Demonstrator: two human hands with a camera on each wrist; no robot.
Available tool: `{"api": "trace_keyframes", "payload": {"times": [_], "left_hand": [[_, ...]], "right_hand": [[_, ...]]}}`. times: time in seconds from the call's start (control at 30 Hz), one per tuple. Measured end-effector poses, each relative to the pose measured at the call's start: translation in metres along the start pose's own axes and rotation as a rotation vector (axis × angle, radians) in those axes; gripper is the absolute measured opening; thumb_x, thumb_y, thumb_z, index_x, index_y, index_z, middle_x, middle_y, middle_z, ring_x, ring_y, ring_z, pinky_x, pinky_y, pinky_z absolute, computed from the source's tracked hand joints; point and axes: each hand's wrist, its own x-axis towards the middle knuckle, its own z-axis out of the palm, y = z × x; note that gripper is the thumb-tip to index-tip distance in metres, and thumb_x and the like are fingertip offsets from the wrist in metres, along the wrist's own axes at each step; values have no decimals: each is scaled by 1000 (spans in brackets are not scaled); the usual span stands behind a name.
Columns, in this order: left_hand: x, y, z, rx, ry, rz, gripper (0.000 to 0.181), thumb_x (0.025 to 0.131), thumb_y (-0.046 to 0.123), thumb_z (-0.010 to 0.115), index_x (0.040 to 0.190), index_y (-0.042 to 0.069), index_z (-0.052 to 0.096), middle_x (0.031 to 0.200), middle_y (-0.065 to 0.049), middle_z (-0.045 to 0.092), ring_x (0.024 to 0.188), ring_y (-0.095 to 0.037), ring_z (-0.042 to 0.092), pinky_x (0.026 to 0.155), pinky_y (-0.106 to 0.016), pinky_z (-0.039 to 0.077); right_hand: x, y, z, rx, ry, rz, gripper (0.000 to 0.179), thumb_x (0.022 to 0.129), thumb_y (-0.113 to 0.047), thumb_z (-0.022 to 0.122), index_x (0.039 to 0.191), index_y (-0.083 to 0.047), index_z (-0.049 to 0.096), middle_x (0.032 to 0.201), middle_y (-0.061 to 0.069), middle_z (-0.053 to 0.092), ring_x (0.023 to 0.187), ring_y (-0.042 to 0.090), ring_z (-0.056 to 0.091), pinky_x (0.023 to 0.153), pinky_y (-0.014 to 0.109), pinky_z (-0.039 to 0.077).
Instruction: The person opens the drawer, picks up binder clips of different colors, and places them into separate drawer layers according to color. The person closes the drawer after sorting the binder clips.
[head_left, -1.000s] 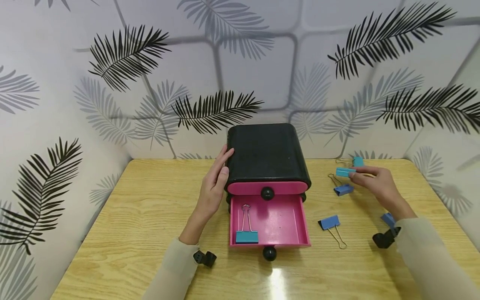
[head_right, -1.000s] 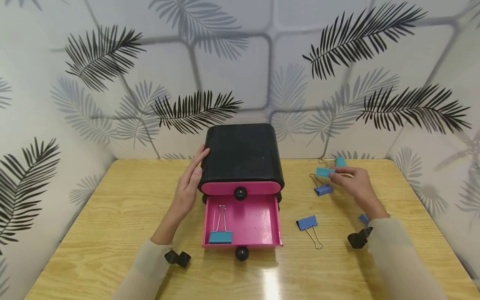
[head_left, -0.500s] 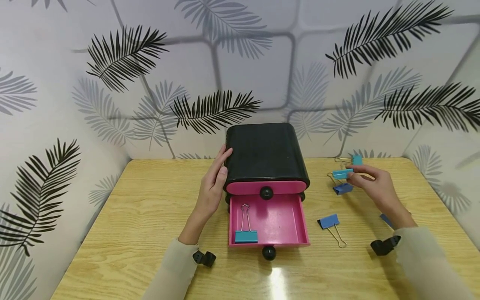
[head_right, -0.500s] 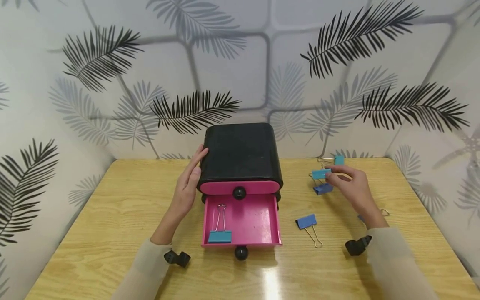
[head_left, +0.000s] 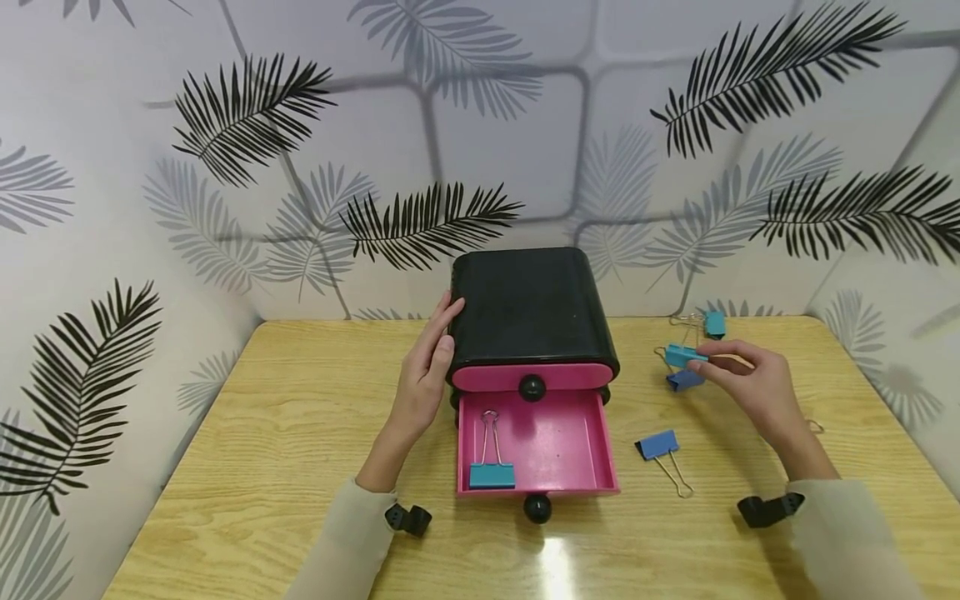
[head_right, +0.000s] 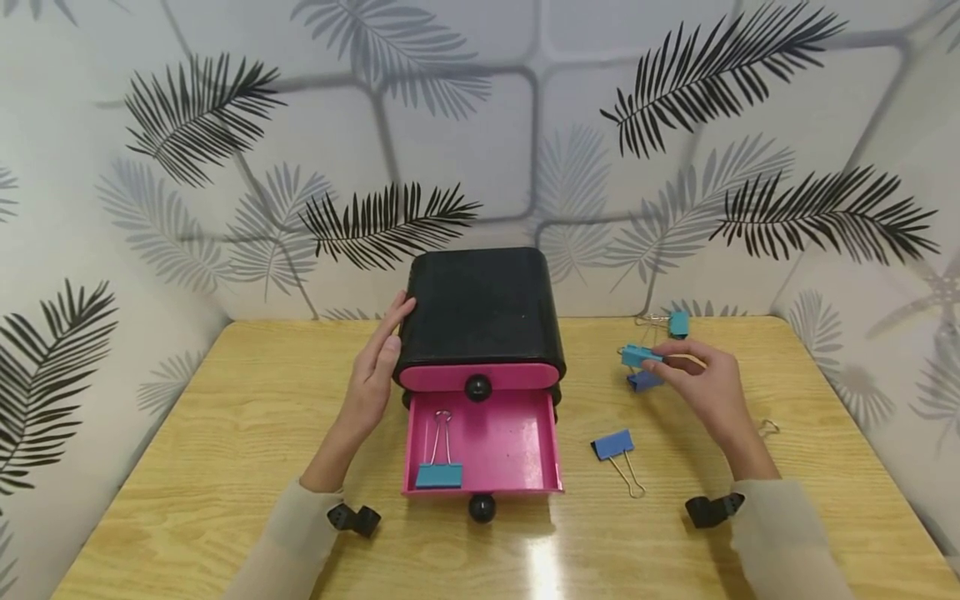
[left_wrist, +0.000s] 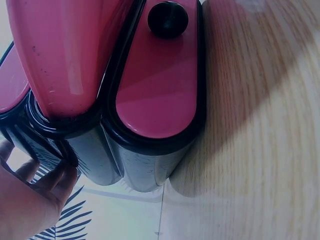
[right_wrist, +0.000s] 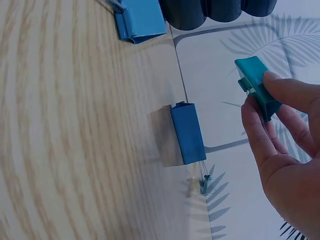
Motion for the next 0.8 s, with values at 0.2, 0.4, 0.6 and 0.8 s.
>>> {"api": "trace_keyframes", "payload": {"times": [0.2, 0.4, 0.6, 0.8], "left_hand": [[0, 0, 0, 4, -2, -7, 47, 106, 5, 40, 152, -7, 43, 163, -26, 29, 153, -39, 25, 123, -47, 22], [1, 1, -1, -3, -17, -12, 47, 106, 3, 39, 152, -7, 42, 164, -25, 28, 153, -39, 24, 123, -48, 22], [1, -1, -3, -10, -35, -43, 47, 107, 8, 42, 153, -2, 43, 165, -22, 27, 154, -34, 24, 123, -48, 23], [1, -1, -5, -20, -48, -82, 47, 107, 7, 44, 153, -2, 44, 165, -21, 27, 154, -32, 25, 122, -48, 26]], "right_hand": [[-6, -5, 1, -37, 52, -38, 40, 95, -24, 77, 123, 3, 68, 123, -6, 63, 103, -7, 65, 79, 13, 54], [-10, -7, 2, -36, 98, -77, 36, 94, -18, 77, 121, 4, 69, 120, -5, 66, 102, -3, 66, 79, 14, 55], [-17, -10, 1, -25, 103, -82, 34, 94, -16, 77, 121, 3, 69, 119, -7, 66, 103, -2, 66, 79, 13, 54], [-22, -18, 2, 4, 111, -98, 32, 92, -10, 78, 118, 7, 69, 115, -9, 68, 104, -2, 67, 81, 15, 55]]}}
